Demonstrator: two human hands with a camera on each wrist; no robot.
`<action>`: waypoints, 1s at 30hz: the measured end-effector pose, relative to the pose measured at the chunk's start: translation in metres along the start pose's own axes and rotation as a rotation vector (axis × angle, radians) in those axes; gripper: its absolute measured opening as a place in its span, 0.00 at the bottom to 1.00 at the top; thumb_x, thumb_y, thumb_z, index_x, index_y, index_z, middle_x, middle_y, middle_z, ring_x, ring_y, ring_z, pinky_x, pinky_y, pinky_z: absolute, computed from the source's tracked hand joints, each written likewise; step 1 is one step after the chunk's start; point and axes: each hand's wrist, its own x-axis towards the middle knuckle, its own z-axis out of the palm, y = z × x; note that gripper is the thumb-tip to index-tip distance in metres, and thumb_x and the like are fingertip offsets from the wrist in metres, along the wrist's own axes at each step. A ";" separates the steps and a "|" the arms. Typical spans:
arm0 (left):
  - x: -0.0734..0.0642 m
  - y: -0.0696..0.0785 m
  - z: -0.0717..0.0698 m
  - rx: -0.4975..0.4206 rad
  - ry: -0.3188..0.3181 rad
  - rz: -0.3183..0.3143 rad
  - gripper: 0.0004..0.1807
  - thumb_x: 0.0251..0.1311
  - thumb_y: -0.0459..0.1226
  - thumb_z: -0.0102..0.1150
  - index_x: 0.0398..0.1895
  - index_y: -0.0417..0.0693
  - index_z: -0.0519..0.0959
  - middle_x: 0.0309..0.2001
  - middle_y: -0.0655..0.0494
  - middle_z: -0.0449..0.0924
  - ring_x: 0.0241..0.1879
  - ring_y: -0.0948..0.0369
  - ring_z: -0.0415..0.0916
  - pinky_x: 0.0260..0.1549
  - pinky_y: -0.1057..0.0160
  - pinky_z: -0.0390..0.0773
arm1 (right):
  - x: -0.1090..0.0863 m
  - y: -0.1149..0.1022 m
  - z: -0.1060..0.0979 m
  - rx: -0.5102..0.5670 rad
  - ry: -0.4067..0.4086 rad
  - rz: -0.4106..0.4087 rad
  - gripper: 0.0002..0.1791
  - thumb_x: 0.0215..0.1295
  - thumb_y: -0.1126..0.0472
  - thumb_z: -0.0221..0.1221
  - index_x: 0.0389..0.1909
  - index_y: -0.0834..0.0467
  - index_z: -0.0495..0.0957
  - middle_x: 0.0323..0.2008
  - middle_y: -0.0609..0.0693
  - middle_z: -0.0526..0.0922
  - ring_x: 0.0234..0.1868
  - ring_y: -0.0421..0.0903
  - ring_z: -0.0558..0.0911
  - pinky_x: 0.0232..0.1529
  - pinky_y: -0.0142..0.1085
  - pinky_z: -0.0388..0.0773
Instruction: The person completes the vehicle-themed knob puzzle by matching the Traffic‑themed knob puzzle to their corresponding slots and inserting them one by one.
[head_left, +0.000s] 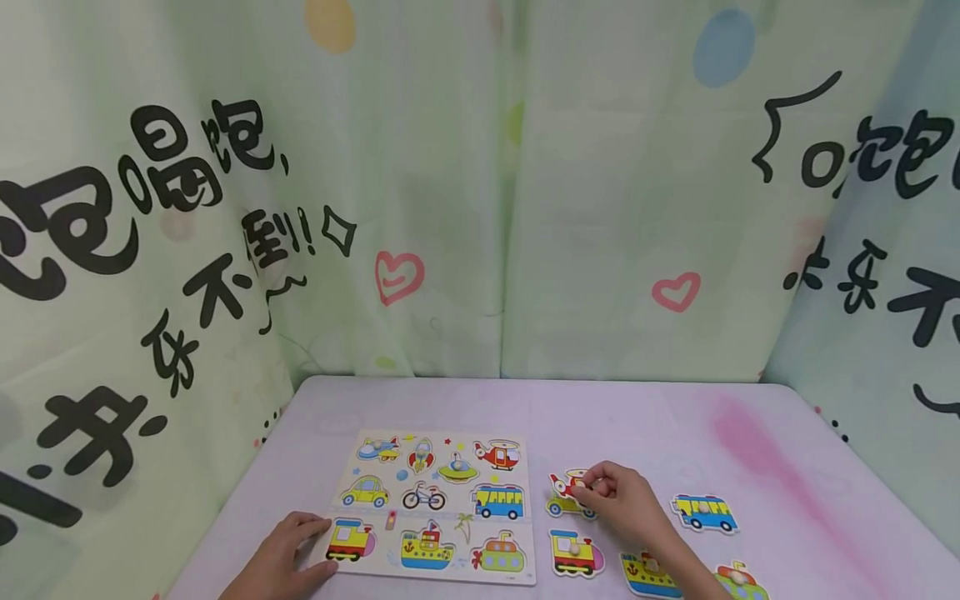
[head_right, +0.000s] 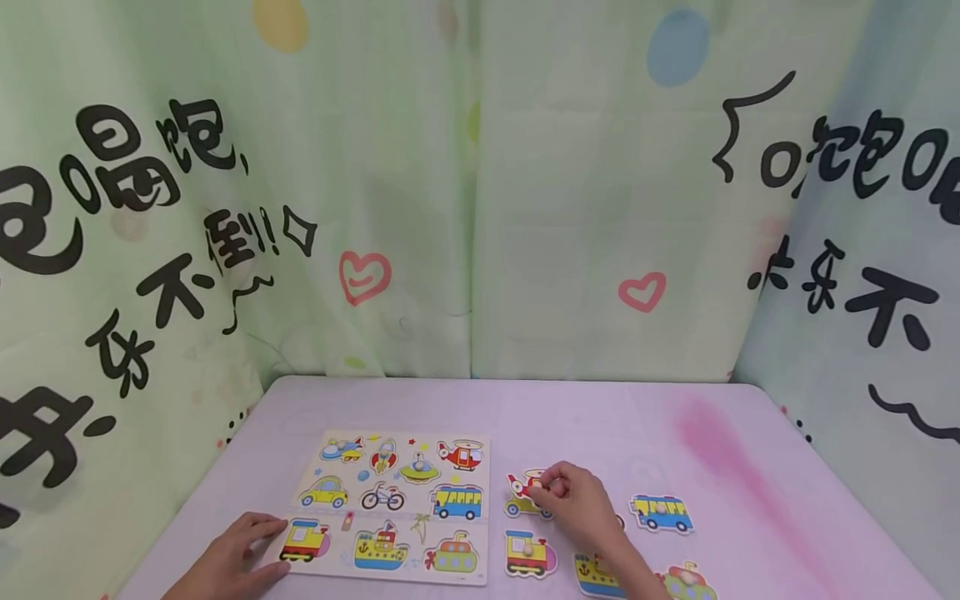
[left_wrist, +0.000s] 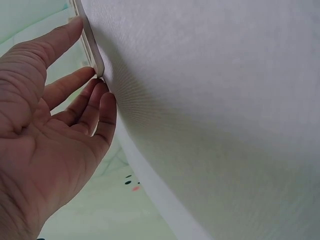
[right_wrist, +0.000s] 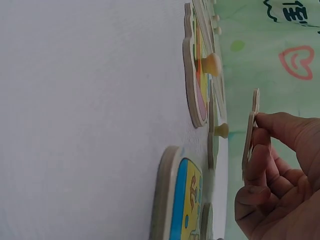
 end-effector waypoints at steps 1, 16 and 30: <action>0.000 0.000 0.000 -0.003 0.001 0.000 0.36 0.48 0.48 0.80 0.59 0.40 0.82 0.56 0.50 0.76 0.54 0.50 0.74 0.56 0.42 0.80 | 0.000 -0.001 0.001 0.001 0.000 -0.002 0.13 0.62 0.56 0.72 0.38 0.58 0.80 0.23 0.47 0.74 0.27 0.44 0.72 0.25 0.30 0.66; 0.002 -0.002 0.001 -0.022 0.002 -0.009 0.36 0.46 0.48 0.81 0.59 0.41 0.82 0.56 0.51 0.76 0.54 0.51 0.74 0.56 0.43 0.81 | 0.009 -0.014 0.023 0.035 -0.009 -0.034 0.11 0.60 0.59 0.73 0.33 0.56 0.80 0.21 0.47 0.74 0.26 0.43 0.72 0.23 0.28 0.66; 0.003 -0.004 0.001 -0.022 0.001 -0.010 0.36 0.46 0.48 0.81 0.59 0.41 0.82 0.56 0.50 0.76 0.54 0.50 0.74 0.56 0.42 0.80 | 0.020 -0.028 0.041 0.021 -0.011 -0.105 0.11 0.60 0.58 0.73 0.31 0.56 0.80 0.20 0.45 0.72 0.24 0.42 0.70 0.22 0.29 0.63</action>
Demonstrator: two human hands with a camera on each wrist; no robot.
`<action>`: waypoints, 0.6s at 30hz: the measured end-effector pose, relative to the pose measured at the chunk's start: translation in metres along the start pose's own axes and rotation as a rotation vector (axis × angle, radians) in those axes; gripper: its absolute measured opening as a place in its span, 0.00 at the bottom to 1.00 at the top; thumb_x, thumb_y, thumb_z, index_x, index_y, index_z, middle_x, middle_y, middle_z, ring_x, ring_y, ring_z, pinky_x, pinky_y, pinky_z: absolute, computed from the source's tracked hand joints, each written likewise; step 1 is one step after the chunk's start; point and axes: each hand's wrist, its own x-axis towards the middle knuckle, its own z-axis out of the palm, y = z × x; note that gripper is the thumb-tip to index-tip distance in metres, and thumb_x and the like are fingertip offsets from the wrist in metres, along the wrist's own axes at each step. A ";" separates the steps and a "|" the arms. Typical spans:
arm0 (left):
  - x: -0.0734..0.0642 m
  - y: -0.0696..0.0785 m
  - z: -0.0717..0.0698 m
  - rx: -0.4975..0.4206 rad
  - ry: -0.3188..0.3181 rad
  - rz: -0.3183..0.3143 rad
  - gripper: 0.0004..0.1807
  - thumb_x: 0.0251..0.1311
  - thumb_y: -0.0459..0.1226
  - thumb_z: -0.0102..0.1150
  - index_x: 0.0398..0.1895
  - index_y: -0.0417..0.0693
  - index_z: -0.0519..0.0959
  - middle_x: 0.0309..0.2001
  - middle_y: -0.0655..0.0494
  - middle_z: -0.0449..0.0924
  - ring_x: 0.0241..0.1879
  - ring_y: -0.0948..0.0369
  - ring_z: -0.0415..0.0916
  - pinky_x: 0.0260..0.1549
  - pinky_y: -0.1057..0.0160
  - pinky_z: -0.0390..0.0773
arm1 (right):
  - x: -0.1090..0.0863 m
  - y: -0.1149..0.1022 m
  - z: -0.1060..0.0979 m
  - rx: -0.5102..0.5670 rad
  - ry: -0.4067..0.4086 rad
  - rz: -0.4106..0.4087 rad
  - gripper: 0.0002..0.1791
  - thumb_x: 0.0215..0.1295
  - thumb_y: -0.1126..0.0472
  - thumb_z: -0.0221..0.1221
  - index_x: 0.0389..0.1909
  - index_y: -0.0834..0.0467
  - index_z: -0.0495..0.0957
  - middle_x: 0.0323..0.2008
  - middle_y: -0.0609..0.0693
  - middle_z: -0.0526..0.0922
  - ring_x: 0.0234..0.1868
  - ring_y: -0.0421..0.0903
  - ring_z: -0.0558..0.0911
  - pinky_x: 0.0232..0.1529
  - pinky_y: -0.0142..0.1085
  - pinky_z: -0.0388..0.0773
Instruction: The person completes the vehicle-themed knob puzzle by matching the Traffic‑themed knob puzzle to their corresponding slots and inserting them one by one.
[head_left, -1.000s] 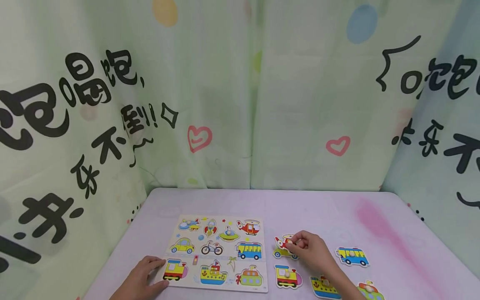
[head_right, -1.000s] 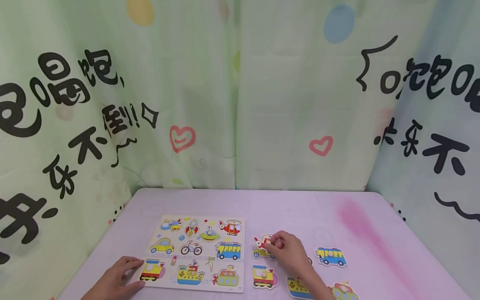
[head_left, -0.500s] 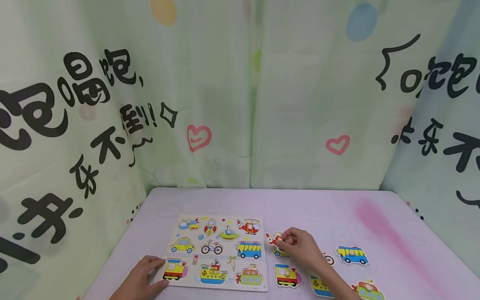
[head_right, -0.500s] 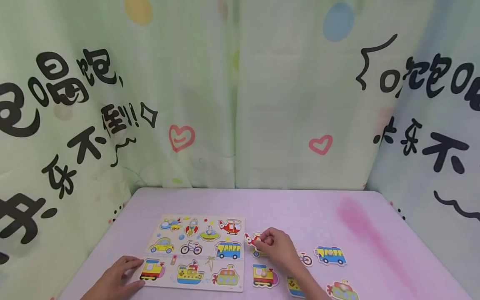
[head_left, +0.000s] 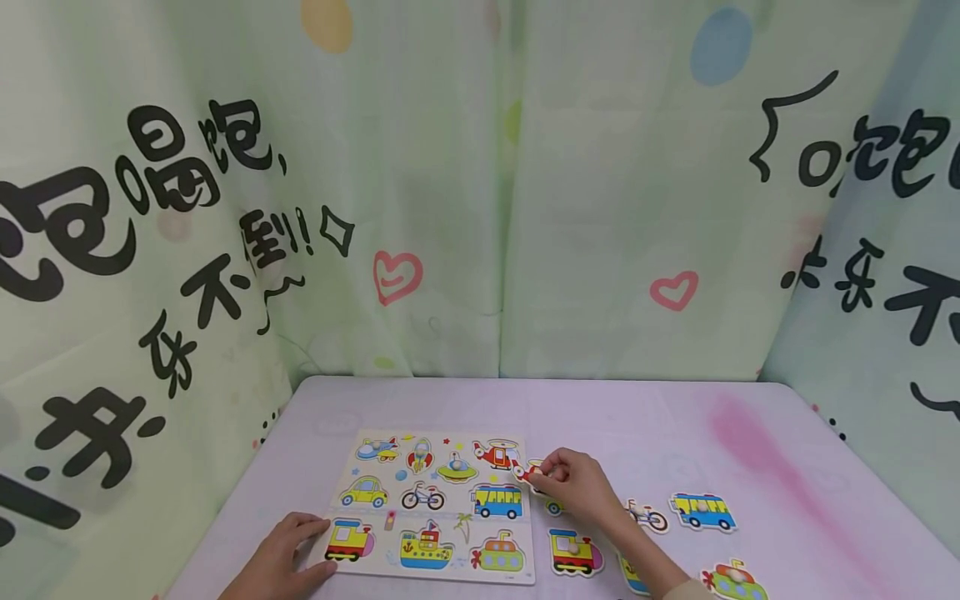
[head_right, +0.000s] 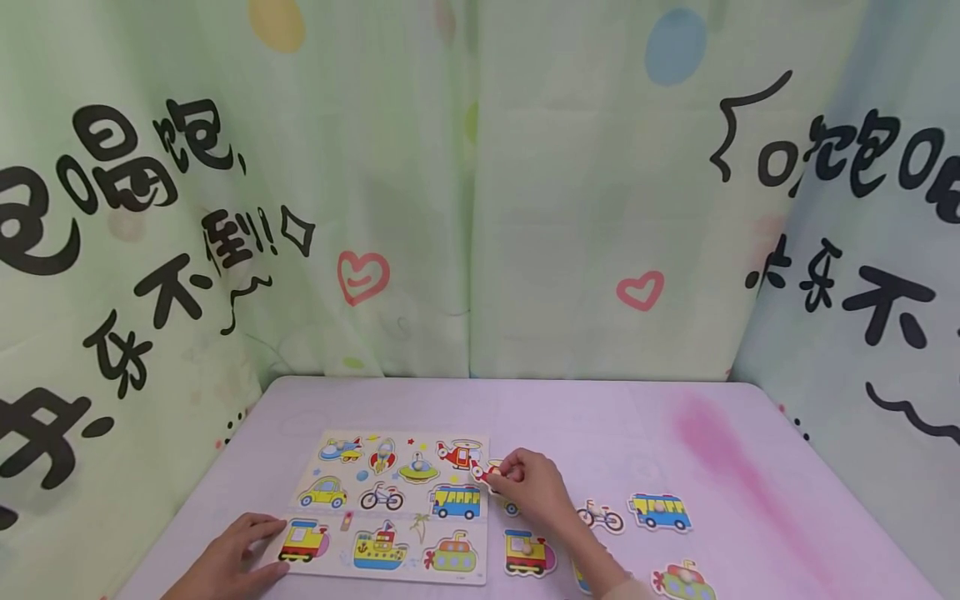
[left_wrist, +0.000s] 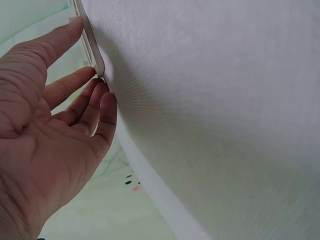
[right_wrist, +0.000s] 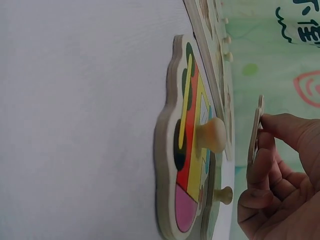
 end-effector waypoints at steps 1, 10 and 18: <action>0.000 0.000 0.000 -0.001 -0.002 -0.001 0.37 0.46 0.48 0.81 0.59 0.41 0.82 0.56 0.50 0.76 0.54 0.50 0.74 0.56 0.42 0.80 | 0.001 -0.001 0.001 0.003 -0.001 -0.006 0.10 0.60 0.58 0.73 0.31 0.56 0.80 0.20 0.45 0.72 0.24 0.42 0.70 0.23 0.29 0.63; 0.000 0.000 0.000 0.008 -0.007 0.005 0.37 0.47 0.49 0.81 0.59 0.40 0.82 0.55 0.50 0.76 0.53 0.50 0.74 0.54 0.43 0.82 | 0.010 -0.004 0.013 0.017 -0.013 -0.018 0.12 0.60 0.57 0.73 0.31 0.57 0.79 0.20 0.45 0.71 0.23 0.42 0.69 0.21 0.29 0.62; 0.001 0.000 0.000 0.017 -0.010 0.000 0.37 0.47 0.48 0.80 0.59 0.39 0.82 0.56 0.49 0.76 0.53 0.50 0.75 0.54 0.43 0.82 | 0.020 -0.012 0.025 -0.010 -0.003 -0.047 0.13 0.60 0.55 0.73 0.31 0.57 0.79 0.20 0.45 0.70 0.24 0.42 0.69 0.22 0.30 0.62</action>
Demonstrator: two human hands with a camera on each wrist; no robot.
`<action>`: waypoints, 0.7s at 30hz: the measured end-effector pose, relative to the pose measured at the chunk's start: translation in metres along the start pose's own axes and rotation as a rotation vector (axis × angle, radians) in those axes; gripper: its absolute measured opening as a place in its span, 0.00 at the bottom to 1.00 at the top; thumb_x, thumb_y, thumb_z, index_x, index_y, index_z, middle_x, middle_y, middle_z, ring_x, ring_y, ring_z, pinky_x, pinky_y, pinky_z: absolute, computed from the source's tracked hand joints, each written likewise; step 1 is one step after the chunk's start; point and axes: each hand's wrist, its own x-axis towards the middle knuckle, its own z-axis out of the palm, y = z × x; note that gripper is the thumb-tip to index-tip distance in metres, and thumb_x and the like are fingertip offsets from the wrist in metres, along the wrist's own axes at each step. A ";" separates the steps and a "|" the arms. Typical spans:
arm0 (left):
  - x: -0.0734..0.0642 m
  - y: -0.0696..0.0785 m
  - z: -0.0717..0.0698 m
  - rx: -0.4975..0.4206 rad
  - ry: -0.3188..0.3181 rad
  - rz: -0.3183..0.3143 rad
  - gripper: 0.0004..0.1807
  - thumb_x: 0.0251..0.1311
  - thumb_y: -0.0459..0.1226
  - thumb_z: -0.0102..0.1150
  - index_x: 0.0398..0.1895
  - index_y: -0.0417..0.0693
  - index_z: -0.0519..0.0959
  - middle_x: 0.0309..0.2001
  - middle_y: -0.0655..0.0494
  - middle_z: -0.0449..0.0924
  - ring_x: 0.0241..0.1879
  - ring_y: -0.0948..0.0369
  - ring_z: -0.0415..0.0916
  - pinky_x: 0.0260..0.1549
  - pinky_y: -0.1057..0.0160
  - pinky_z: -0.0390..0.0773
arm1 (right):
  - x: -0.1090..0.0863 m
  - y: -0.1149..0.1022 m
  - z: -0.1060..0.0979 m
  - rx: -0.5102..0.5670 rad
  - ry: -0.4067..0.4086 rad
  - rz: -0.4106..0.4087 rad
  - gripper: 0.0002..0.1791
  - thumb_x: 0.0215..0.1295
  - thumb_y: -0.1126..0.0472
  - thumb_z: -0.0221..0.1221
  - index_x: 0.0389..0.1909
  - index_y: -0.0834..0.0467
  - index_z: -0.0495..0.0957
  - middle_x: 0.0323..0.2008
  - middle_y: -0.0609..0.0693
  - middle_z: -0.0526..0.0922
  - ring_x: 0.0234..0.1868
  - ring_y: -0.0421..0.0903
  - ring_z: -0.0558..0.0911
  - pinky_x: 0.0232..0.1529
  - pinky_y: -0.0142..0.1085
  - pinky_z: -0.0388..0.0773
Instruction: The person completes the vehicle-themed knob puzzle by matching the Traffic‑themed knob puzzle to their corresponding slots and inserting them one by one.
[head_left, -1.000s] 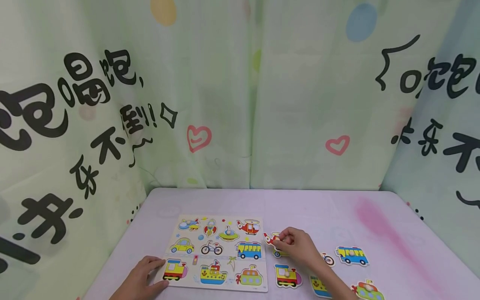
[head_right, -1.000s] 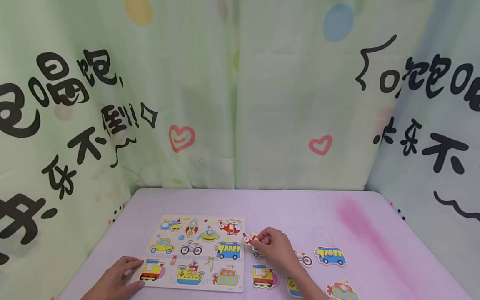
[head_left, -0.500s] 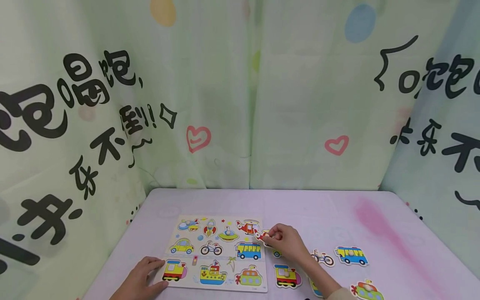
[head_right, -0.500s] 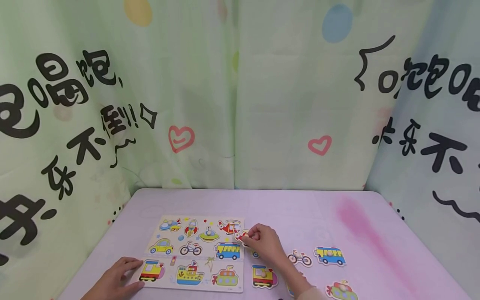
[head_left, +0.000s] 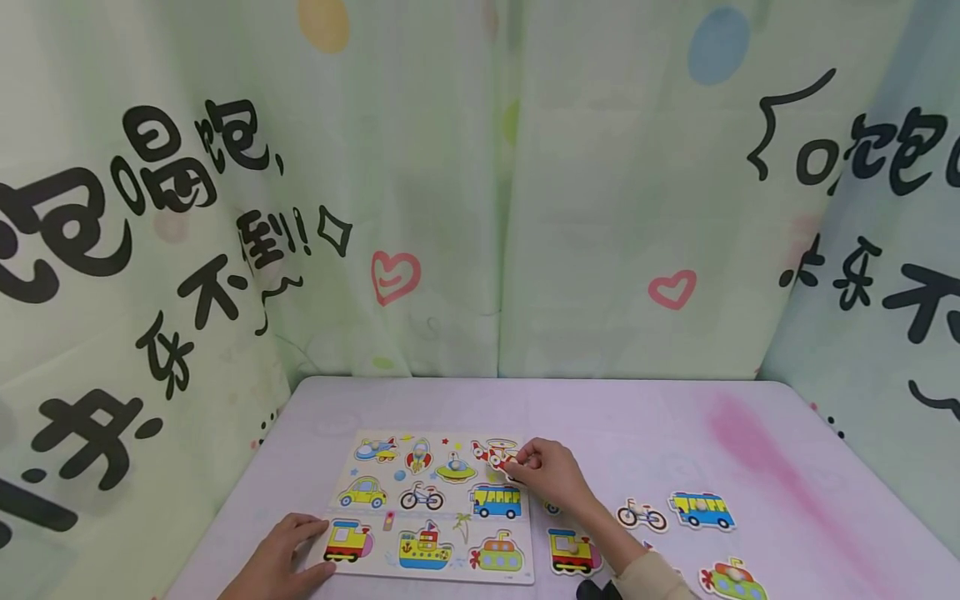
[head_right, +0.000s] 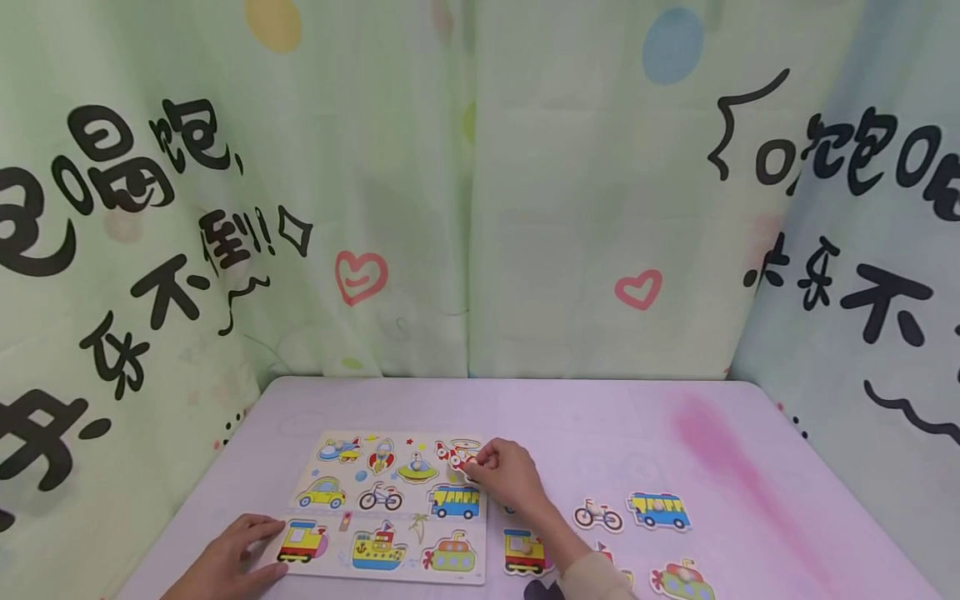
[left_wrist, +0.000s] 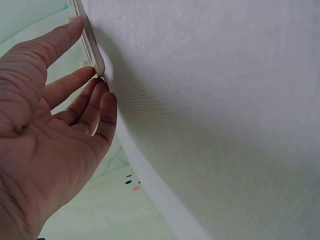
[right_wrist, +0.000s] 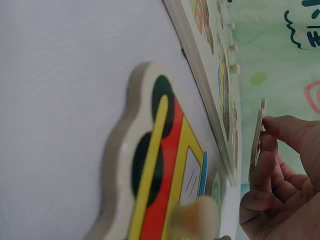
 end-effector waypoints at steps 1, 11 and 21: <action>0.000 0.000 0.000 0.001 -0.001 0.005 0.37 0.48 0.48 0.80 0.59 0.39 0.82 0.56 0.49 0.76 0.53 0.49 0.75 0.54 0.43 0.82 | 0.002 0.000 0.002 -0.008 -0.002 -0.002 0.13 0.60 0.55 0.73 0.31 0.57 0.79 0.20 0.45 0.71 0.24 0.42 0.69 0.23 0.30 0.62; -0.001 0.001 -0.001 -0.013 -0.001 0.001 0.36 0.47 0.48 0.81 0.59 0.39 0.82 0.56 0.49 0.76 0.53 0.49 0.75 0.55 0.42 0.81 | 0.011 -0.005 0.011 -0.035 -0.003 0.001 0.13 0.61 0.56 0.72 0.30 0.57 0.78 0.20 0.45 0.70 0.24 0.42 0.69 0.26 0.32 0.64; -0.001 0.001 0.000 -0.013 0.004 0.001 0.36 0.48 0.48 0.80 0.59 0.40 0.82 0.56 0.50 0.76 0.53 0.50 0.75 0.55 0.43 0.81 | 0.021 -0.011 0.017 -0.088 -0.008 0.030 0.13 0.62 0.55 0.71 0.30 0.57 0.78 0.22 0.46 0.71 0.25 0.42 0.72 0.25 0.31 0.66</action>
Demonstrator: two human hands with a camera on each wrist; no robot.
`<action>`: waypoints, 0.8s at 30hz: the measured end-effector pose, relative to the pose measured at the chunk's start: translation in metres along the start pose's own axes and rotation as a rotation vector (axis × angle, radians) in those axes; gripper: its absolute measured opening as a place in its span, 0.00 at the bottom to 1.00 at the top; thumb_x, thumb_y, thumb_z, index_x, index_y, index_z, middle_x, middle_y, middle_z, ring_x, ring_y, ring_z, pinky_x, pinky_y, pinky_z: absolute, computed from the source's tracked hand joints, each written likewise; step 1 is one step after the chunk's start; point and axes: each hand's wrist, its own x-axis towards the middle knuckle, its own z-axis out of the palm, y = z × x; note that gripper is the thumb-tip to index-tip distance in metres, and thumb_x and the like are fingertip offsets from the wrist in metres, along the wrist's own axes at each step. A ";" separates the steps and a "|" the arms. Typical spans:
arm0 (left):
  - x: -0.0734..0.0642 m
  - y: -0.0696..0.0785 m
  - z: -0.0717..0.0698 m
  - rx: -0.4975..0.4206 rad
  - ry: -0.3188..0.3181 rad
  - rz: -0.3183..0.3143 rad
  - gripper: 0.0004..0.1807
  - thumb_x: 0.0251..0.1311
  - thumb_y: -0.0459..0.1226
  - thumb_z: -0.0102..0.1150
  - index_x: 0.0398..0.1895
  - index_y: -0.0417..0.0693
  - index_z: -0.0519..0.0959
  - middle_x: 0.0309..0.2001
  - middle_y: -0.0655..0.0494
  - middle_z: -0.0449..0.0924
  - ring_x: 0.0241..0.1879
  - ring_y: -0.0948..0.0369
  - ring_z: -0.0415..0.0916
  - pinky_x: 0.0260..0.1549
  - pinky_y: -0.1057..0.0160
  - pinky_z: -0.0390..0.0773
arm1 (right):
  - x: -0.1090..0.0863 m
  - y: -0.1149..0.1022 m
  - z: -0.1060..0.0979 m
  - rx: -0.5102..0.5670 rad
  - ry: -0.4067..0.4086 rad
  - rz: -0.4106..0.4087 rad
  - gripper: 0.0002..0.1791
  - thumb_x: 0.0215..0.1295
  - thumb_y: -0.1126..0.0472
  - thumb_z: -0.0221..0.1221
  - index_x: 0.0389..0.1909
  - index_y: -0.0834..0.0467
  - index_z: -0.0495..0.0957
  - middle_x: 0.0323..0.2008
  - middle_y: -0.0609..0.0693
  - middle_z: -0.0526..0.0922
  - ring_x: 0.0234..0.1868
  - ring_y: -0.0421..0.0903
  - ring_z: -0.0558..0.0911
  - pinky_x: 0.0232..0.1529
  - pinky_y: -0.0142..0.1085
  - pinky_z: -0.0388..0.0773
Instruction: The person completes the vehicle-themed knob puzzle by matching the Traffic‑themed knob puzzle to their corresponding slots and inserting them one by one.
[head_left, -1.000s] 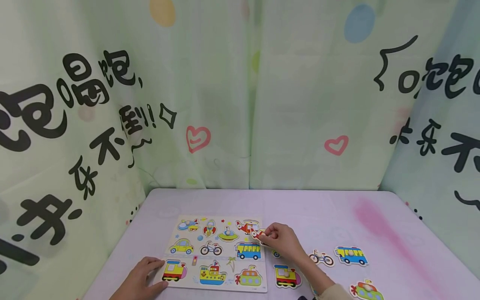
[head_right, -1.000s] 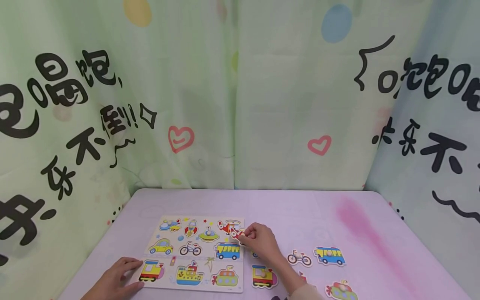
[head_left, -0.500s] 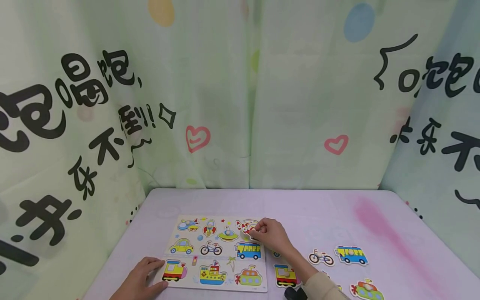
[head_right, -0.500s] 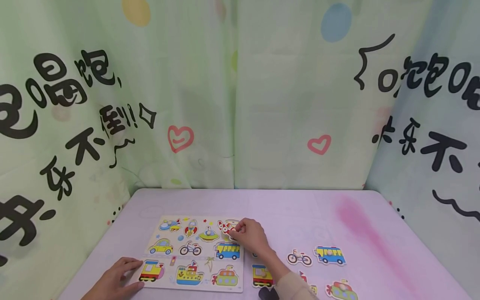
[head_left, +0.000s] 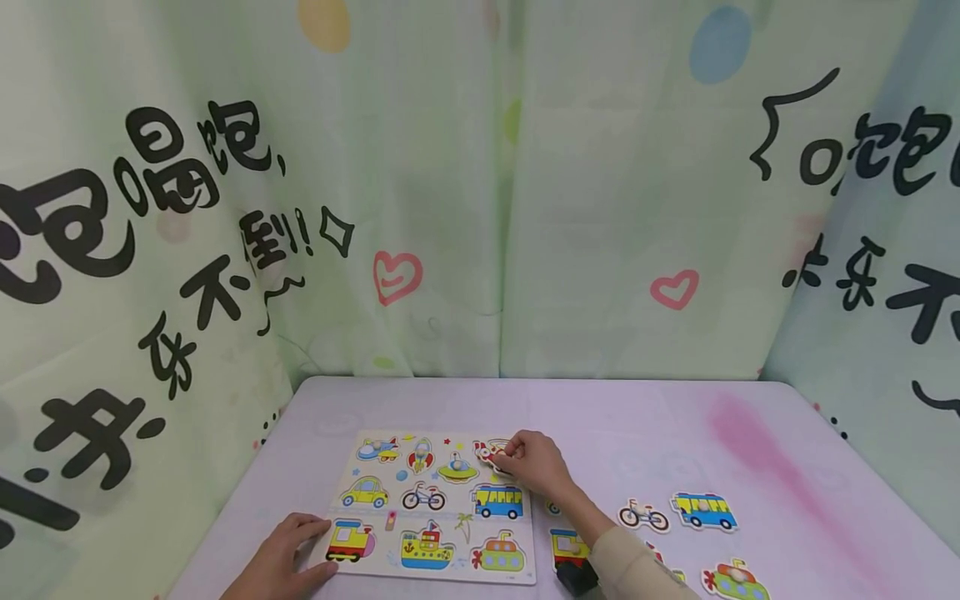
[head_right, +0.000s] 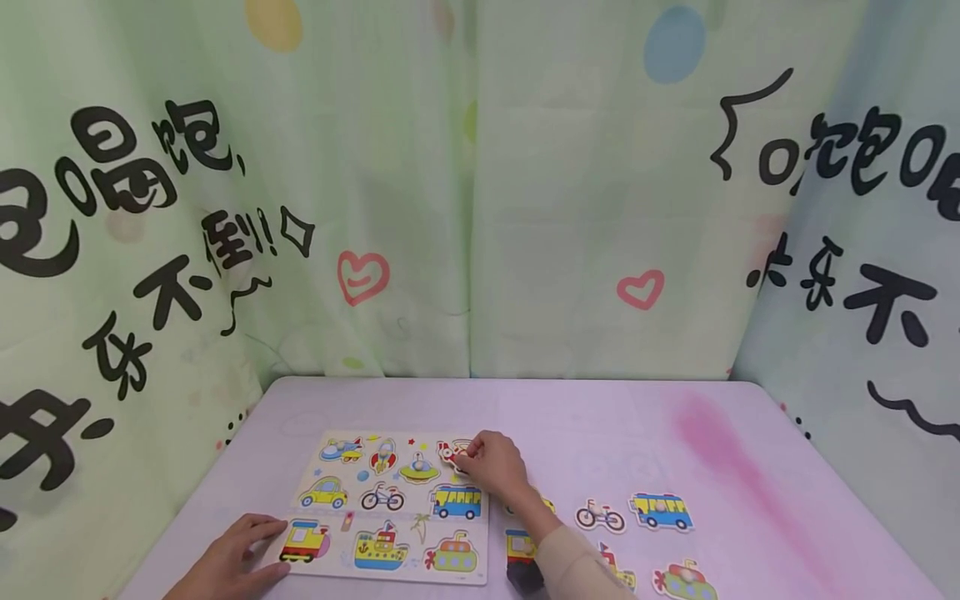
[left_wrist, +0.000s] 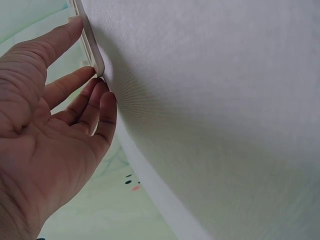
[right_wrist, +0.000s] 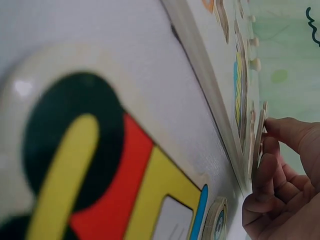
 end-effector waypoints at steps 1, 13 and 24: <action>0.000 0.000 0.000 -0.002 0.002 -0.001 0.35 0.47 0.47 0.81 0.59 0.40 0.82 0.56 0.50 0.76 0.53 0.50 0.75 0.55 0.43 0.81 | 0.001 0.000 0.001 -0.009 0.000 0.000 0.13 0.62 0.54 0.71 0.30 0.57 0.78 0.22 0.46 0.71 0.25 0.42 0.72 0.25 0.31 0.66; -0.001 0.001 0.000 -0.012 0.008 0.018 0.36 0.48 0.47 0.80 0.59 0.41 0.82 0.56 0.51 0.76 0.54 0.51 0.74 0.56 0.42 0.80 | 0.011 -0.001 0.003 -0.054 -0.001 0.023 0.15 0.62 0.55 0.71 0.28 0.57 0.76 0.22 0.47 0.72 0.25 0.43 0.72 0.25 0.32 0.65; -0.002 0.000 0.001 -0.015 0.015 0.017 0.35 0.48 0.47 0.80 0.60 0.42 0.82 0.57 0.52 0.75 0.55 0.52 0.74 0.56 0.43 0.80 | 0.015 -0.007 0.009 -0.112 -0.028 0.023 0.14 0.62 0.54 0.71 0.29 0.57 0.77 0.25 0.47 0.74 0.28 0.43 0.73 0.26 0.32 0.67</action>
